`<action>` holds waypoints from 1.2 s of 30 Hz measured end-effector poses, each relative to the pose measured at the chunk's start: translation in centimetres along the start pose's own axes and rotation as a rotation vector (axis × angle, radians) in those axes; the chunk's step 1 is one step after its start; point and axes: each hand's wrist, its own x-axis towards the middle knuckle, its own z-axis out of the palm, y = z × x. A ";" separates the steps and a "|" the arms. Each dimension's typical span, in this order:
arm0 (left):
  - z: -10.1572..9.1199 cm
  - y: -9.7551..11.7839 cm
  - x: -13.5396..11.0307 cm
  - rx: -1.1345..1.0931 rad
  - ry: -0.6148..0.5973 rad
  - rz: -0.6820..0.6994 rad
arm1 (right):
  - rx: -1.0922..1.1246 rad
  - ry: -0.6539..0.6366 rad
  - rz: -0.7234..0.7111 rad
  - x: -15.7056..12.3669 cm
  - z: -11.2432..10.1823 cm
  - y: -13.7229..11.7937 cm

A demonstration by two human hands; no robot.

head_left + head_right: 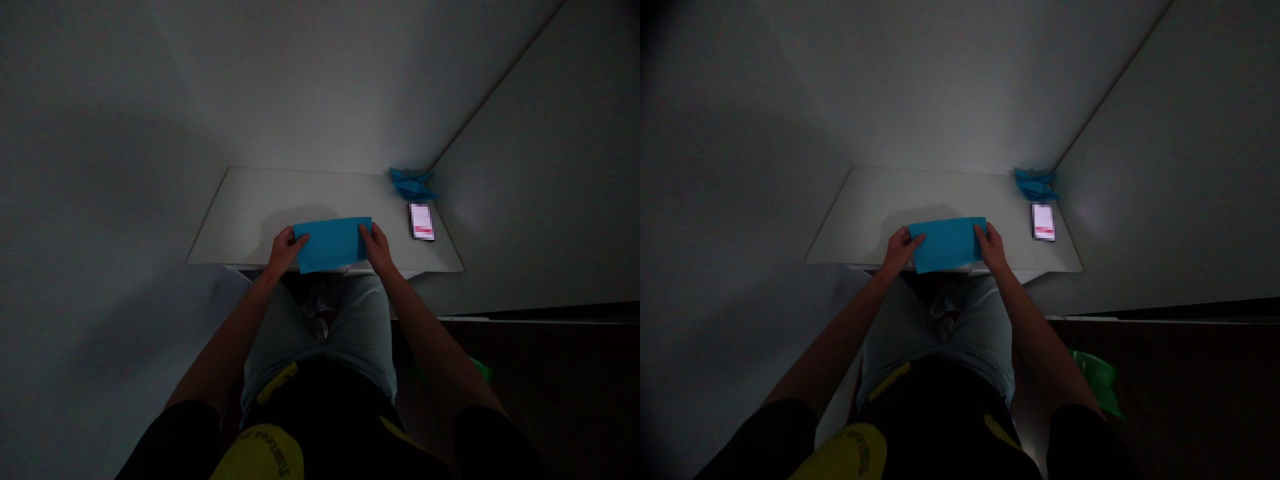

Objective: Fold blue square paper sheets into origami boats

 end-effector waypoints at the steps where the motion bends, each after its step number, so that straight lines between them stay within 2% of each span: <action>1: 0.2 0.2 0.5 -0.026 0.034 -0.007 | 0.021 -0.013 0.004 0.4 0.2 0.1; 5: 1.1 0.2 1.9 0.117 0.124 -0.001 | -0.084 -0.085 -0.039 0.9 0.6 2.5; 8: 1.5 -0.2 1.6 0.328 0.116 -0.008 | -0.269 -0.085 -0.093 0.5 0.5 4.5; 10: 1.8 -0.5 0.9 0.452 0.070 0.036 | -0.381 -0.114 -0.175 0.0 0.5 5.1; 12: 1.9 -0.6 0.1 0.568 -0.050 0.145 | -0.475 -0.195 -0.281 -0.5 0.6 5.0; 16: 2.1 -0.5 -1.1 0.761 -0.427 0.407 | -0.645 -0.411 -0.415 -1.6 0.8 3.7; 18: 2.2 -0.4 -1.3 0.833 -0.514 0.454 | -0.720 -0.491 -0.447 -2.1 0.7 3.2; 21: 2.3 -0.3 -1.4 0.901 -0.534 0.445 | -0.774 -0.553 -0.482 -2.7 0.3 2.9; 29: 2.4 -0.6 -1.5 0.947 -0.610 0.489 | -0.787 -0.571 -0.497 -3.1 0.1 3.1; 36: 0.1 -0.3 -1.6 0.842 -0.554 0.426 | -0.672 -0.580 -0.453 -2.5 -0.7 3.1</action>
